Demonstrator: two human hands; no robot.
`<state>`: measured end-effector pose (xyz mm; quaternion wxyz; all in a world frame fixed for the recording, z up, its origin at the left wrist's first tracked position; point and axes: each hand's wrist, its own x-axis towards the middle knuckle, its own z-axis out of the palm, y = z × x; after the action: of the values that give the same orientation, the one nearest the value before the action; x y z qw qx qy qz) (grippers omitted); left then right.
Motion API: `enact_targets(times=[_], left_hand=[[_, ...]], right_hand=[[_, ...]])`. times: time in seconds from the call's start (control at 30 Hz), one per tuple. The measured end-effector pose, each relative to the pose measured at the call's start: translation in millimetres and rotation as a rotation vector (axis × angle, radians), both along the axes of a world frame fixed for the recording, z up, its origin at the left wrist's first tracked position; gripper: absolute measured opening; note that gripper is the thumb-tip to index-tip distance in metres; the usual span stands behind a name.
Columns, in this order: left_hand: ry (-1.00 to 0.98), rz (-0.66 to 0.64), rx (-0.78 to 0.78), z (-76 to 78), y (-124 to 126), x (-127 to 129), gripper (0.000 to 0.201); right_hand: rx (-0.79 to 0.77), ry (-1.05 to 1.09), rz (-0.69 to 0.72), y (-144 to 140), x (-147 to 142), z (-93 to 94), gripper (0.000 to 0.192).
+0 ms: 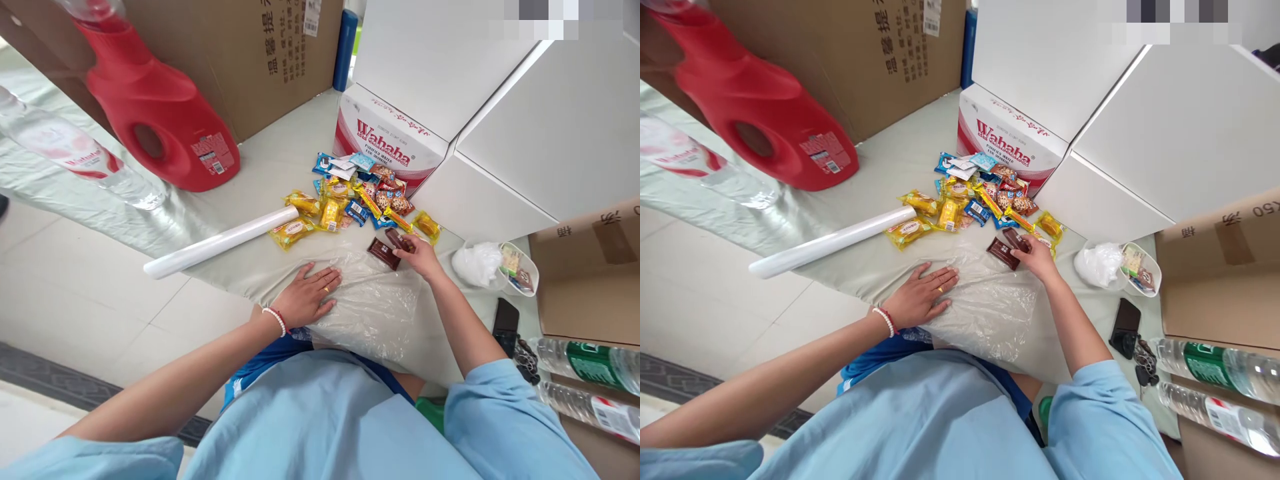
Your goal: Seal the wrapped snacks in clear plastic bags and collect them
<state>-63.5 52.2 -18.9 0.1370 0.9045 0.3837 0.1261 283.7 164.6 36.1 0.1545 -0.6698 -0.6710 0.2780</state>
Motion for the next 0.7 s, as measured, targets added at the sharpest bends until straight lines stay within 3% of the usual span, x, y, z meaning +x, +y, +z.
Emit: enact_targets(times=[0.13,0.23,0.47,0.6,0.7], left_hand=[[-0.002,-0.003,0.007,-1.5,1,0,0.057],[0.003,0.004,0.002,0.1,0,0,0.056],[0.003,0.01,-0.012,1.7,0,1,0.058],[0.006,0.023,-0.046,1.9,0,2,0.061],[0.02,0.056,-0.051,3.6,-1,3,0.065]], right_hand=[[-0.025,-0.254,0.152,-6,-21,0.6,0.065],[-0.006,-0.364,0.15,-10,-30,2.3,0.073],[-0.107,-0.517,0.211,1,-34,14.7,0.055],[0.004,-0.476,0.093,-4,-6,32.6,0.057],[0.068,-0.296,-0.035,-35,8,45.5,0.072]])
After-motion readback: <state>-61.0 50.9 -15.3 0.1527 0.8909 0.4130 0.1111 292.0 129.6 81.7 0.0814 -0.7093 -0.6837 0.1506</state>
